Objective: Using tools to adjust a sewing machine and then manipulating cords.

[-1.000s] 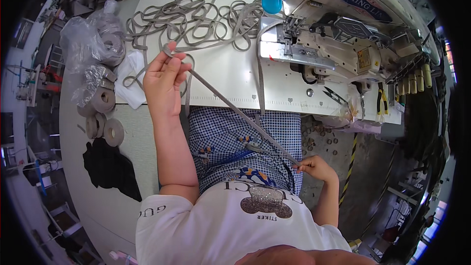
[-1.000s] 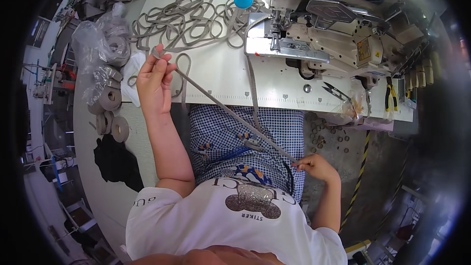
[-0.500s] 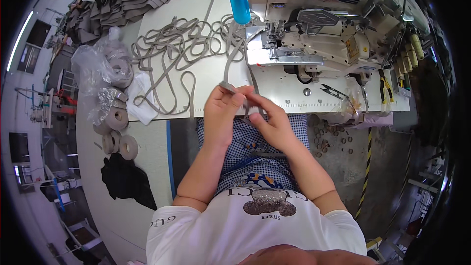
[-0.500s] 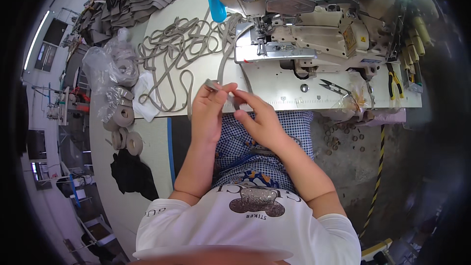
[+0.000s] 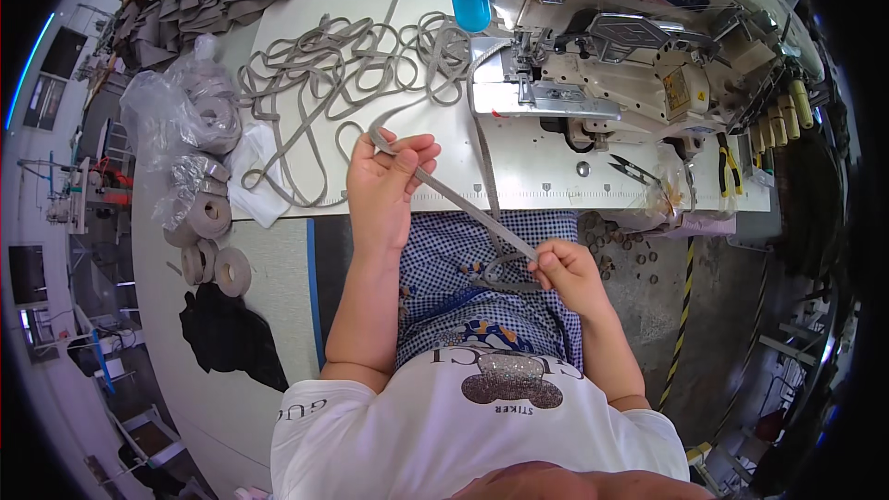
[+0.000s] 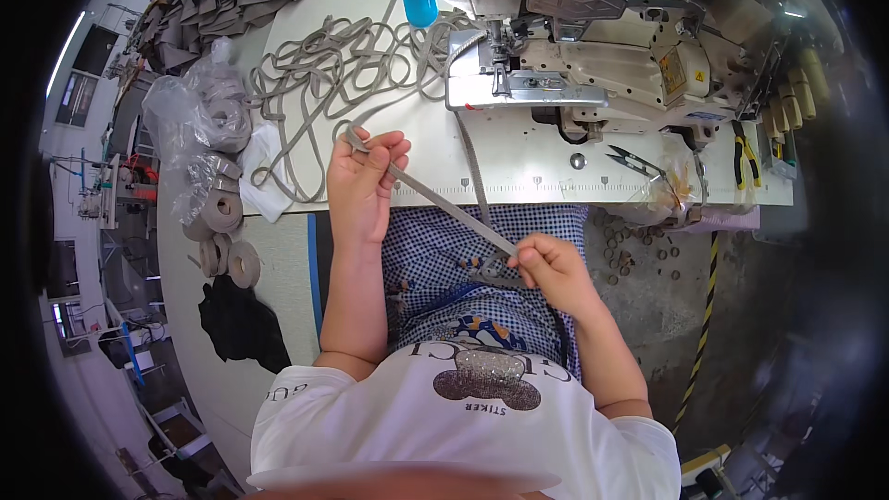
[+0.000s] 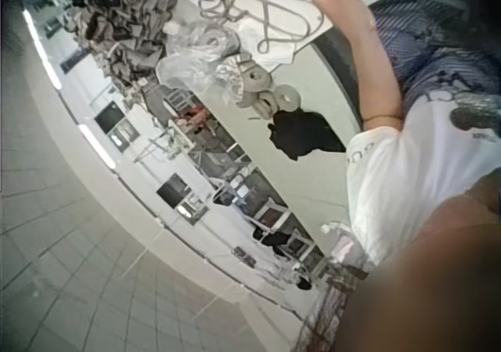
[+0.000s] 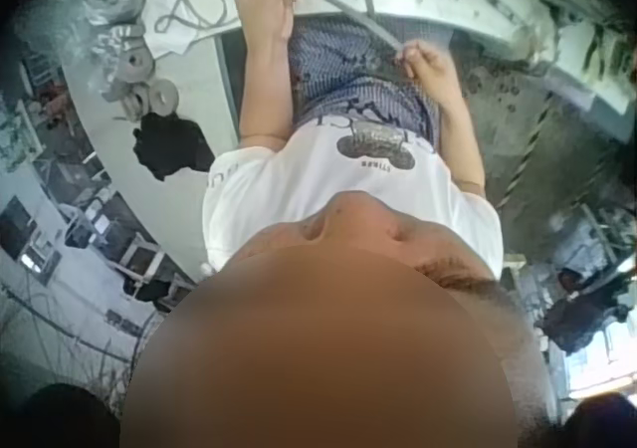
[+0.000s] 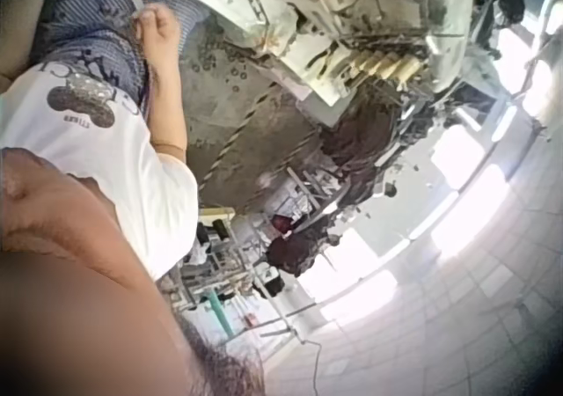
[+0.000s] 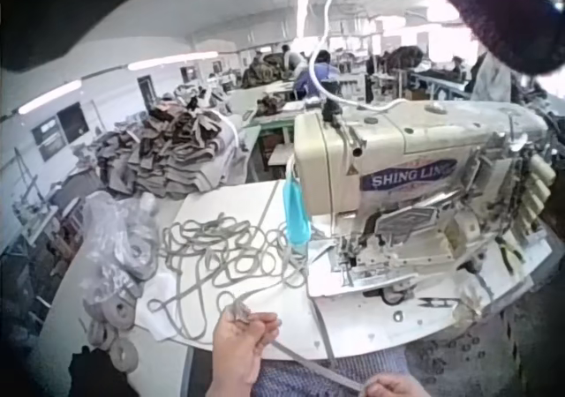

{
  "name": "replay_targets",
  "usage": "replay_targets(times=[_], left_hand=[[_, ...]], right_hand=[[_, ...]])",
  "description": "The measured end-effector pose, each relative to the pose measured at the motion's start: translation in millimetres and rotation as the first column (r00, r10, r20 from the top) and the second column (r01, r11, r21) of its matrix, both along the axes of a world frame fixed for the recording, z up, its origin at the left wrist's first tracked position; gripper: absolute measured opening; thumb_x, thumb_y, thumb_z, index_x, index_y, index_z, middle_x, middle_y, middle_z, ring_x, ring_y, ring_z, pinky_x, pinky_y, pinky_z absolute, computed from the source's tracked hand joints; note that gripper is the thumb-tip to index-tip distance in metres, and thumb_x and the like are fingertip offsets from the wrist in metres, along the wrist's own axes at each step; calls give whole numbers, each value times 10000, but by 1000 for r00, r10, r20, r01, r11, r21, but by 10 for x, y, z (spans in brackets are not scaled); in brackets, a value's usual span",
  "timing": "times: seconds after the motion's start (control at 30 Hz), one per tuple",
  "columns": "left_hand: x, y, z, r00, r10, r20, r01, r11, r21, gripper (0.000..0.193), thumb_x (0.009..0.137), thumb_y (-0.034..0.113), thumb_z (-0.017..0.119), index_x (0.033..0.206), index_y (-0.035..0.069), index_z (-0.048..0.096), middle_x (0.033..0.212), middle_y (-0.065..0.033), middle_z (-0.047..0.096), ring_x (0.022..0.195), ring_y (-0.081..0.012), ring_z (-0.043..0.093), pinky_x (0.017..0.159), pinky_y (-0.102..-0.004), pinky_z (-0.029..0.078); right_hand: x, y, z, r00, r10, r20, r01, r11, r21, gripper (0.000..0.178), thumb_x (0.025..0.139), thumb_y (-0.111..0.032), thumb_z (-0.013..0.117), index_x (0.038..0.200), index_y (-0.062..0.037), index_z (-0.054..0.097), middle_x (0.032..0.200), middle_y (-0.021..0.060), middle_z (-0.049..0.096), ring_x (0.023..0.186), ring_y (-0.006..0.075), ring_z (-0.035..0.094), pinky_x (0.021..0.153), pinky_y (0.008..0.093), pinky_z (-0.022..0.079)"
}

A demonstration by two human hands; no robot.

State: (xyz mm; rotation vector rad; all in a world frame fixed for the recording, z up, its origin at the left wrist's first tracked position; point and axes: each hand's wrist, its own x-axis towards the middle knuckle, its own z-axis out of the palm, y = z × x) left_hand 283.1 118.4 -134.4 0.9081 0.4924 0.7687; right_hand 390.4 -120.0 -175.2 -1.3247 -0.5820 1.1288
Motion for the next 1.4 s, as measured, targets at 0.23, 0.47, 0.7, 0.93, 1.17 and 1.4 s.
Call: replay_targets(times=[0.23, 0.47, 0.7, 0.93, 1.17, 1.4], left_hand=[[-141, 236, 127, 988, 149, -34, -146, 986, 77, 261, 837, 31, 574, 1026, 53, 396, 960, -170, 615, 888, -229, 623, 750, -281, 528], [-301, 453, 161, 954, 300, -3, -295, 939, 176, 285, 825, 24, 589, 1021, 49, 383, 1015, -186, 595, 921, -246, 613, 751, -267, 524], [-224, 348, 105, 973, 228, -41, -222, 968, 116, 280, 830, 16, 577, 1022, 52, 377, 1078, -205, 562, 956, -273, 598, 784, -284, 514], [-7, -99, 70, 998, 46, -46, -46, 999, -9, 298, 832, 11, 569, 1045, 48, 365, 1098, -199, 549, 983, -281, 584, 823, -289, 496], [74, -632, -121, 988, -153, 10, 154, 987, -52, 554, 852, 0, 520, 1305, 66, 208, 1285, -203, 396, 1136, -279, 482, 918, -309, 443], [-52, -567, -324, 986, -151, 67, 162, 962, -221, 764, 843, -53, 483, 1395, 108, -21, 1314, -207, 353, 1145, -266, 469, 934, -337, 428]], right_hand=[[92, -388, -278, 999, 20, 36, -17, 998, -68, 284, 913, -259, 496, 792, -10, 555, 589, -8, 504, 532, 51, 444, 516, 184, 358], [159, -857, -484, 997, -66, 29, 71, 973, -219, 242, 920, -202, 481, 778, -24, 561, 618, -13, 523, 570, 46, 454, 529, 185, 359], [229, -1074, -576, 977, 91, 195, -12, 928, -373, 153, 863, -123, 528, 902, 15, 579, 727, 55, 594, 667, 128, 558, 638, 240, 437], [74, -125, 6, 713, 121, 691, -67, 992, -105, 330, 755, -20, 558, 1085, -13, 566, 1061, 140, 601, 998, 288, 560, 880, 345, 426], [-266, 768, -39, 964, -86, 251, 45, 986, 163, 290, 865, -78, 491, 1136, 21, 525, 920, 104, 606, 849, 169, 567, 757, 277, 442], [-295, 456, -28, 984, 164, 64, -157, 982, -100, 191, 910, -104, 440, 951, 6, 590, 609, 2, 527, 542, 47, 463, 511, 176, 374]])
